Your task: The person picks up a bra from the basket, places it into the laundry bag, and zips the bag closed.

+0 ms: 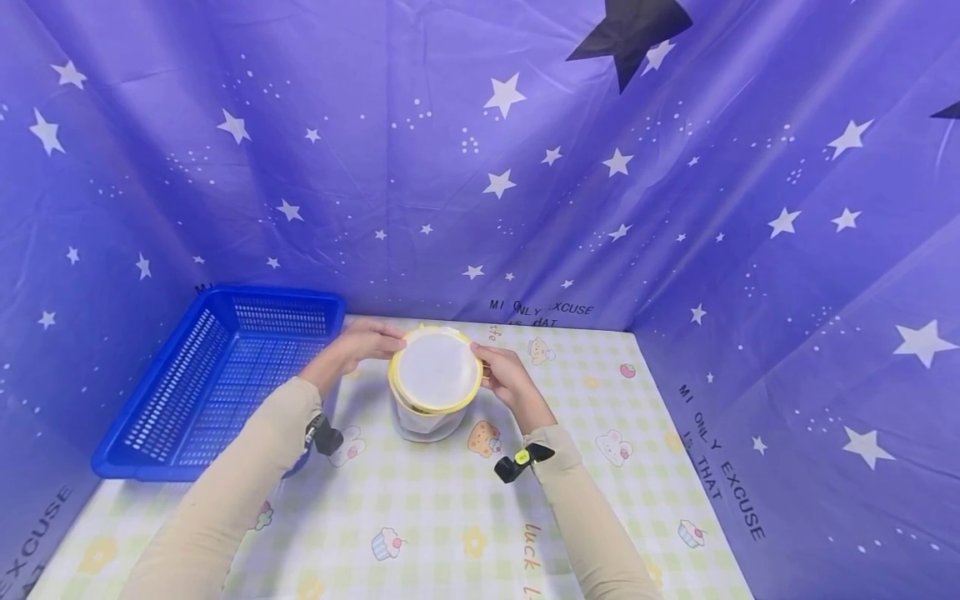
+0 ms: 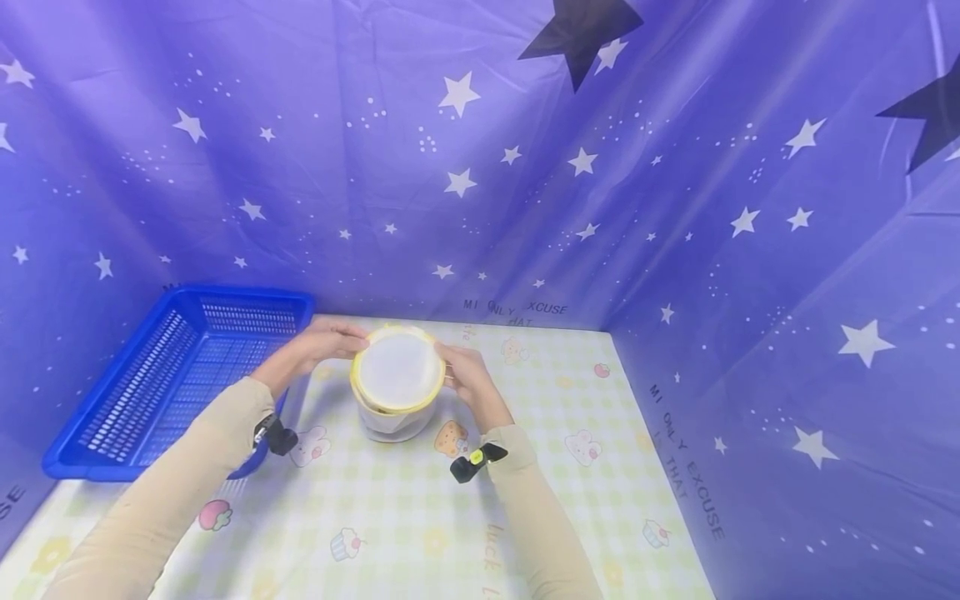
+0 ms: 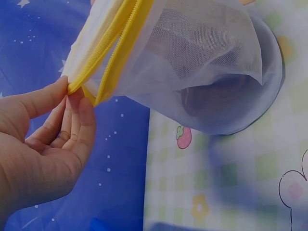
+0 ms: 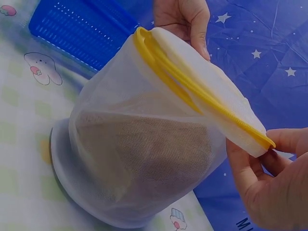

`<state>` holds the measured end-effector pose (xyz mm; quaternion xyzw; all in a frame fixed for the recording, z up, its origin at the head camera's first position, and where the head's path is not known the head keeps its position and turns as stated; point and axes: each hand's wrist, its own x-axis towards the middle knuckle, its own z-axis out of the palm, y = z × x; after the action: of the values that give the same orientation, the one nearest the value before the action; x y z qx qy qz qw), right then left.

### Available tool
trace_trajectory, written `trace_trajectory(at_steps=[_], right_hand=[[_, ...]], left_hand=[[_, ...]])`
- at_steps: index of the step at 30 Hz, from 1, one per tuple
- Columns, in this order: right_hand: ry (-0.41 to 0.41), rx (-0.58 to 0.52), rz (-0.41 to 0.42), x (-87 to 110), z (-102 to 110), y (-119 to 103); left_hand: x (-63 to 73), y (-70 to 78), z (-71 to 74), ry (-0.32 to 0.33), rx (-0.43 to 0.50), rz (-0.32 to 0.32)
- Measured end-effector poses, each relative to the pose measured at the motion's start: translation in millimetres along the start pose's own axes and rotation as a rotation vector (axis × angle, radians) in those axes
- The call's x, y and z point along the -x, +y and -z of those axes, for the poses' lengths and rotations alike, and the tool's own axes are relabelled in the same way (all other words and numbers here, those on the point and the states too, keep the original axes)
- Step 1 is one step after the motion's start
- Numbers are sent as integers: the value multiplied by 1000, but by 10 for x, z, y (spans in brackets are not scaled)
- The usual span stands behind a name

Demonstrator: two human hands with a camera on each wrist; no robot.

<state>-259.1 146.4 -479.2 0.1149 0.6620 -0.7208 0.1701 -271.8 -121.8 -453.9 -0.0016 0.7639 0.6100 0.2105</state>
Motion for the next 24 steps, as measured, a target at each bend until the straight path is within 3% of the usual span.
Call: trace_trajectory(at_steps=[14,24], right_hand=[[-9,12,-4,13,-7,-7],[-23,23,9,30,9,-32]], left_hand=[[-28,-16,65,-46,-11,17],[-90,21,47,67,9,-17]])
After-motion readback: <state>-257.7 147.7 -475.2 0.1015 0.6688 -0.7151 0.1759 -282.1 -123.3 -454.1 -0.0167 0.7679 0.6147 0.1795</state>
